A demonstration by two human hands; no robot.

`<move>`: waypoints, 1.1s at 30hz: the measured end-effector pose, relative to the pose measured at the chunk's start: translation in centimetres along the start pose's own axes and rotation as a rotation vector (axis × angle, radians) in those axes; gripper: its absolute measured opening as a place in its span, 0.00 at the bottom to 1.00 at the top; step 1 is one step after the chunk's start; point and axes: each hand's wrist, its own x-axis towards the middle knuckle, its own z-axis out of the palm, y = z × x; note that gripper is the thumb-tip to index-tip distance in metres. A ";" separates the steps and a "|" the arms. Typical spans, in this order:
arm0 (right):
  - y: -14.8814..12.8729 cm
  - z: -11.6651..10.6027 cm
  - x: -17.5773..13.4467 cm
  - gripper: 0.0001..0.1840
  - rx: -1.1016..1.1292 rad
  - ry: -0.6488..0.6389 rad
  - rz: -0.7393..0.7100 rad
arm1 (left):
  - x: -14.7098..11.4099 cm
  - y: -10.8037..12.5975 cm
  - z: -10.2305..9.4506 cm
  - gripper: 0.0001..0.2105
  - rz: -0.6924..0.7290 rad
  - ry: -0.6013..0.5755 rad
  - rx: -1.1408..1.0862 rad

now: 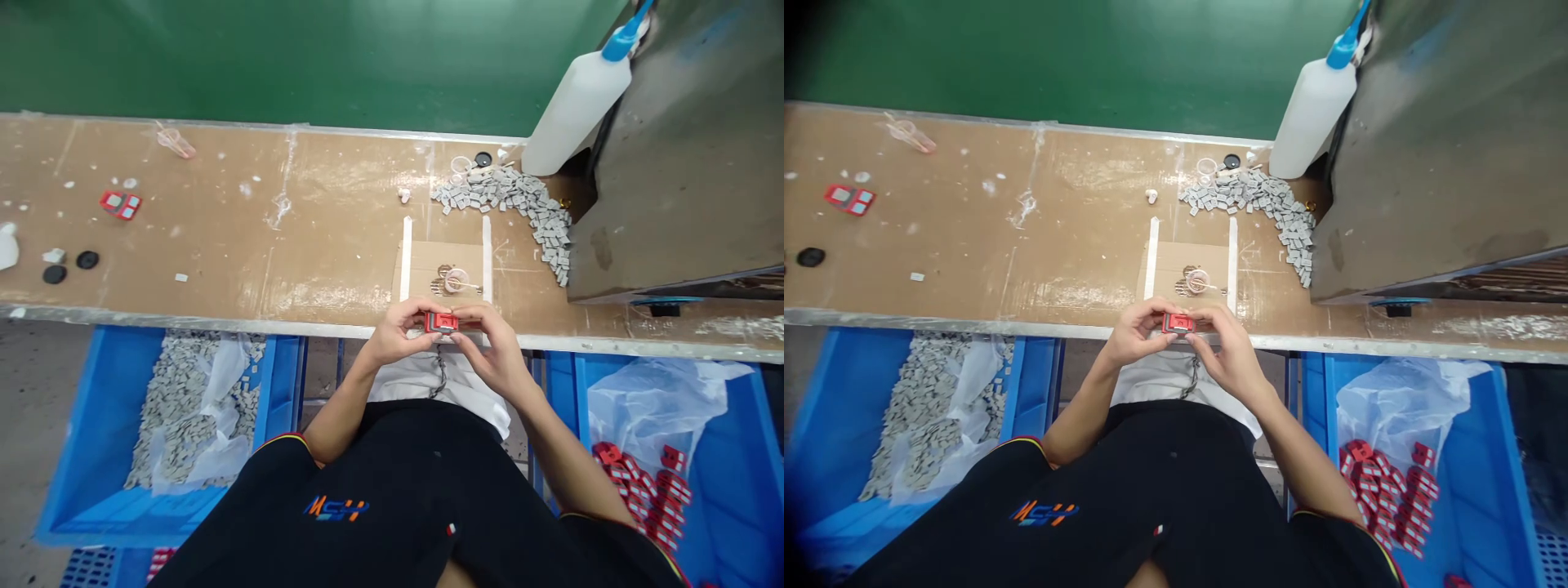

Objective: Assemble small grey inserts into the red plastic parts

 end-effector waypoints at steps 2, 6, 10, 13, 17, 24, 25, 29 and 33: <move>0.0 0.9 -0.5 0.13 0.085 0.108 0.030 | -0.1 -0.1 0.0 0.13 -0.021 0.008 -0.112; 0.3 1.9 -1.2 0.16 0.087 0.204 0.070 | 0.0 -0.1 0.0 0.15 -0.026 0.000 -0.041; 0.1 1.2 -1.4 0.17 -0.062 0.168 0.058 | 0.2 0.1 0.2 0.14 -0.052 0.005 0.036; -0.2 0.3 -1.1 0.16 -0.181 0.086 0.013 | 0.4 0.2 0.2 0.12 -0.044 0.011 0.092; -0.4 -0.5 -0.5 0.15 -0.263 -0.020 -0.046 | 0.5 0.2 0.1 0.10 -0.019 0.001 0.163; -0.9 -0.2 -0.3 0.11 -0.400 -0.029 -0.074 | 0.6 0.5 0.2 0.08 0.022 0.008 0.149; -0.9 -0.1 -0.3 0.11 -0.404 -0.024 -0.076 | 0.5 0.5 0.3 0.08 0.029 0.014 0.151; -0.2 0.1 -0.6 0.09 -0.290 0.028 -0.078 | 0.5 0.3 0.5 0.10 0.012 0.010 0.155; 0.8 1.0 -1.3 0.11 0.040 0.150 0.041 | 0.4 0.2 0.4 0.19 -0.003 -0.026 0.152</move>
